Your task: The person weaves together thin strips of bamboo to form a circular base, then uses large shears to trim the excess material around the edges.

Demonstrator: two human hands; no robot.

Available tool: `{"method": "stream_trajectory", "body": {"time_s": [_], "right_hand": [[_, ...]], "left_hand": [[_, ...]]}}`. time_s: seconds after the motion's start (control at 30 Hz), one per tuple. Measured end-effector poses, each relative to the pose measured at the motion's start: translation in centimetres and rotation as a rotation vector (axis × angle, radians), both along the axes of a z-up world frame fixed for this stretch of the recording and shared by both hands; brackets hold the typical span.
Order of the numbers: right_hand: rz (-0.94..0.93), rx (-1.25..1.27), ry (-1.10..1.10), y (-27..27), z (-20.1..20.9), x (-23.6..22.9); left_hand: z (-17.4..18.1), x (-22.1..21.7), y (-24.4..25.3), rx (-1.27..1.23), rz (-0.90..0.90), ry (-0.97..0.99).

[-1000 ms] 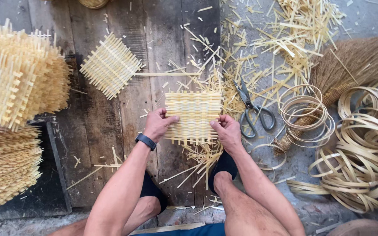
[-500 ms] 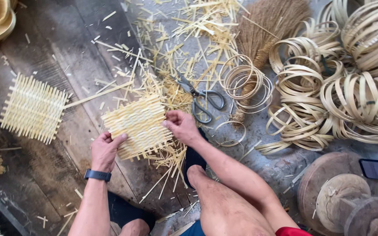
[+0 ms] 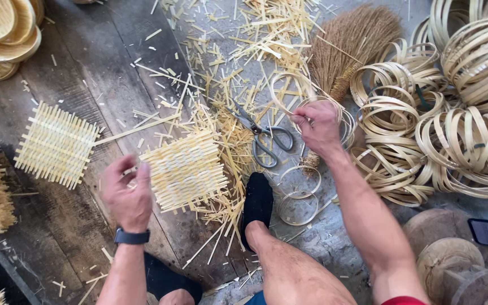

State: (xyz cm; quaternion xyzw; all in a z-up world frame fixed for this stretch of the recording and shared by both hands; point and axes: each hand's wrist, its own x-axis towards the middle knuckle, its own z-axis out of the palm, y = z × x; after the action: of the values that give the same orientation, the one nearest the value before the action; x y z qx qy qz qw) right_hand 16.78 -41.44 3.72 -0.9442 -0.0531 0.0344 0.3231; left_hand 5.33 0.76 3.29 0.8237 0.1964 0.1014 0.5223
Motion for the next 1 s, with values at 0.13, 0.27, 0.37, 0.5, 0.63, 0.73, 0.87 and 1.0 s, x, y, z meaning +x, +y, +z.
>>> {"method": "stream_trajectory", "body": {"time_s": [0.13,0.27,0.37,0.5,0.63,0.73,0.87,1.0], "right_hand": [[-0.012,1.536,0.569,5.9,1.3,-4.1],[-0.098,1.459,0.682,10.9,2.9,-5.9],[-0.067,0.890,0.308,12.6,4.8,-5.3],[0.325,0.364,-0.257,14.7,6.9,-4.4],[0.503,0.352,-0.265,16.3,7.3,-3.8],[0.696,0.338,-0.286,17.1,7.2,-4.1],[0.629,0.087,-0.454,17.8,7.0,-5.7],[0.587,0.081,-0.391,17.9,6.4,-7.2]], "left_hand": [[2.3,3.4,-4.2,-0.550,-0.206,-0.032],[3.3,4.5,-6.4,-1.300,-0.069,0.180],[3.5,3.8,-6.2,-1.280,0.038,0.233],[3.7,2.0,-7.2,-1.226,0.026,0.361],[4.2,2.7,-6.6,-1.239,-0.057,0.545],[4.1,4.5,-6.2,-1.173,-0.258,0.731],[4.0,4.6,-8.0,-0.954,-0.229,0.839],[3.5,3.0,-8.8,-0.951,-0.039,0.866]]}}
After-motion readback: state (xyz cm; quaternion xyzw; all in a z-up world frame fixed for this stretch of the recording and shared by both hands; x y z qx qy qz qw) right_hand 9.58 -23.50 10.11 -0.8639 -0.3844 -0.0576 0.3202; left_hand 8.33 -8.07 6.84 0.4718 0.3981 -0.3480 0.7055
